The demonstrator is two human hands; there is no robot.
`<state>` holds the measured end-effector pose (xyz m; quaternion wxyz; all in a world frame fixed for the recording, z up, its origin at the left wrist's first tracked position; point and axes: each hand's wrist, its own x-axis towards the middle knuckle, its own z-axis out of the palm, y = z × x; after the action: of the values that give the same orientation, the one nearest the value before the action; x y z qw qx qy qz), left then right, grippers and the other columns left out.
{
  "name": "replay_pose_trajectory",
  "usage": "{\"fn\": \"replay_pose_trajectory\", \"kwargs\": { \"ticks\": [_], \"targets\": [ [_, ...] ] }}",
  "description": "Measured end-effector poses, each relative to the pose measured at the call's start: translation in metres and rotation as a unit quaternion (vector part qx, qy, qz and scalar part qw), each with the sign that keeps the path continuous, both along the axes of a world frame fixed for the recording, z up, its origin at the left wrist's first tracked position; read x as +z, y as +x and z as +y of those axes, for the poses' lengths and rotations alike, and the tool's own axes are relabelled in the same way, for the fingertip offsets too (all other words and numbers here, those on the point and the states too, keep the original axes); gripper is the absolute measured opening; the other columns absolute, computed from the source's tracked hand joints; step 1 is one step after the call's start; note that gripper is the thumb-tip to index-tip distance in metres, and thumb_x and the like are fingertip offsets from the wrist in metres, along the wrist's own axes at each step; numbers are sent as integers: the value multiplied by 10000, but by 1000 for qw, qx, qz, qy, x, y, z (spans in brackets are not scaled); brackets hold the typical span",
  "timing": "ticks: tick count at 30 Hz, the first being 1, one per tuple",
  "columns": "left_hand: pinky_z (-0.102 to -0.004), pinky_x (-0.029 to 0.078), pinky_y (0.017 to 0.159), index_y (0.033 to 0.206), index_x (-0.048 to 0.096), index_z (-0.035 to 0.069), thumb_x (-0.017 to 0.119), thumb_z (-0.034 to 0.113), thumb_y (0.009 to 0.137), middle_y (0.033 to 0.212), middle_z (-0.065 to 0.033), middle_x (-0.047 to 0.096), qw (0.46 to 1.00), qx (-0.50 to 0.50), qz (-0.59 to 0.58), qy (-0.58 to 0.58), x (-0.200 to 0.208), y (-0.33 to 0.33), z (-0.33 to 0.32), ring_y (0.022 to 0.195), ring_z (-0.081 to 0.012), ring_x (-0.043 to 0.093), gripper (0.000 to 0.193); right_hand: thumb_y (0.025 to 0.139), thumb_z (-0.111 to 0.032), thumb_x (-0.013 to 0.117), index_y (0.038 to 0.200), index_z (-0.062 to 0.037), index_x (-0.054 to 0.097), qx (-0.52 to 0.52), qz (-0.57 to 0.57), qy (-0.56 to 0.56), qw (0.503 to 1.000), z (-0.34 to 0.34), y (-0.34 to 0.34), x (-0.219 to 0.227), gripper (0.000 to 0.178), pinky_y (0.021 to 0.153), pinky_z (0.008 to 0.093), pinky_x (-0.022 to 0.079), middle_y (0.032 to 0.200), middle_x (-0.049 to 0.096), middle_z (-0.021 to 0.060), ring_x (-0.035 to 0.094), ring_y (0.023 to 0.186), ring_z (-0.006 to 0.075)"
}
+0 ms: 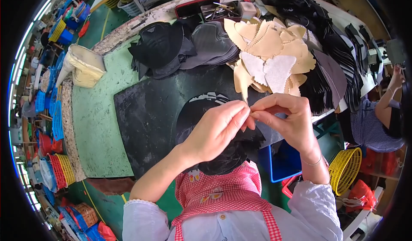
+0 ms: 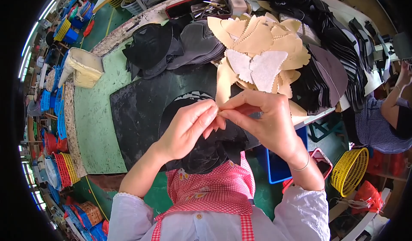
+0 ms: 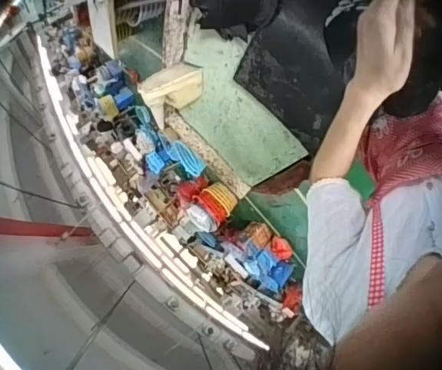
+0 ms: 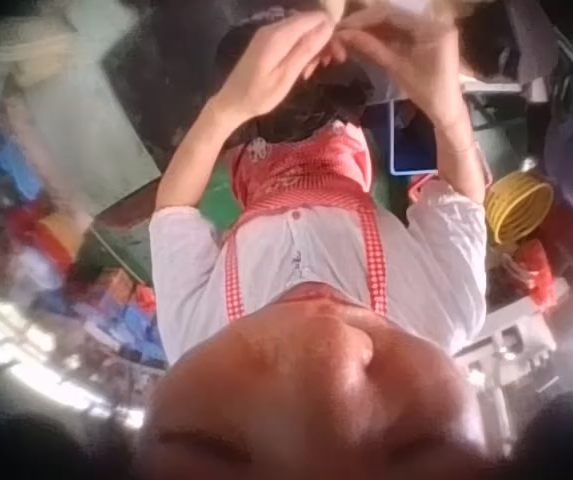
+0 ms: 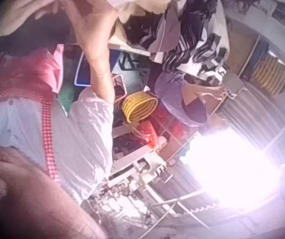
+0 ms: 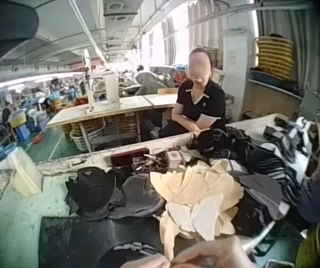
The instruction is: Aligning, layering, and stacking various pre-cut material components for shoe uppers on a workbench.
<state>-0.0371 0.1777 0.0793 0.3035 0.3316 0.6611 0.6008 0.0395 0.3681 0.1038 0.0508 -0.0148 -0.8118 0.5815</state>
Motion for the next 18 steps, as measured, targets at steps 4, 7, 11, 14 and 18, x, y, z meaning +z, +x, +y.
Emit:
{"fn": "replay_pose_trajectory", "kwargs": {
  "ticks": [4, 7, 11, 14, 18],
  "targets": [
    [-341, 466, 602, 898, 578, -9, 551, 141, 1001, 837, -121, 572, 925, 42, 367, -87, -9, 12, 0, 663, -281, 585, 185, 809, 4, 761, 917, 36, 676, 21, -53, 55, 997, -7, 3, 5, 141, 760, 259, 577, 836, 735, 92, 744, 816, 157],
    [-378, 452, 577, 879, 583, -2, 616, 118, 950, 812, -133, 577, 932, 85, 349, -44, -10, 15, 8, 674, -320, 590, 144, 780, 8, 759, 891, 23, 649, 11, -1, 107, 994, -10, 5, -2, 157, 745, 277, 577, 842, 732, 90, 749, 811, 173],
    [-268, 418, 579, 771, 585, -7, 667, 250, 965, 687, -4, 536, 998, -11, 40, -56, -12, -2, 0, 641, -65, 544, 333, 813, 10, 704, 905, 13, 636, 38, -17, 6, 999, -3, 9, -14, 114, 756, 266, 544, 863, 692, 54, 683, 804, 121],
    [-247, 459, 640, 842, 615, 3, 627, 229, 976, 789, 1, 599, 966, -75, -247, 16, -14, -2, -10, 699, -77, 578, 263, 880, -123, 547, 1018, -34, 581, 53, -134, -237, 961, 9, 17, -35, 168, 950, 306, 459, 1056, 641, 91, 596, 1016, 139],
    [-350, 529, 934, 1075, 517, -1, 557, 106, 789, 1103, -218, 661, 918, 17, -381, 106, -24, -6, -44, 1008, -267, 684, 308, 909, -261, 433, 1054, -48, 536, 51, -149, -680, 716, 45, 22, -52, 277, 809, 336, 467, 986, 635, 83, 575, 896, 177]
  ]
}}
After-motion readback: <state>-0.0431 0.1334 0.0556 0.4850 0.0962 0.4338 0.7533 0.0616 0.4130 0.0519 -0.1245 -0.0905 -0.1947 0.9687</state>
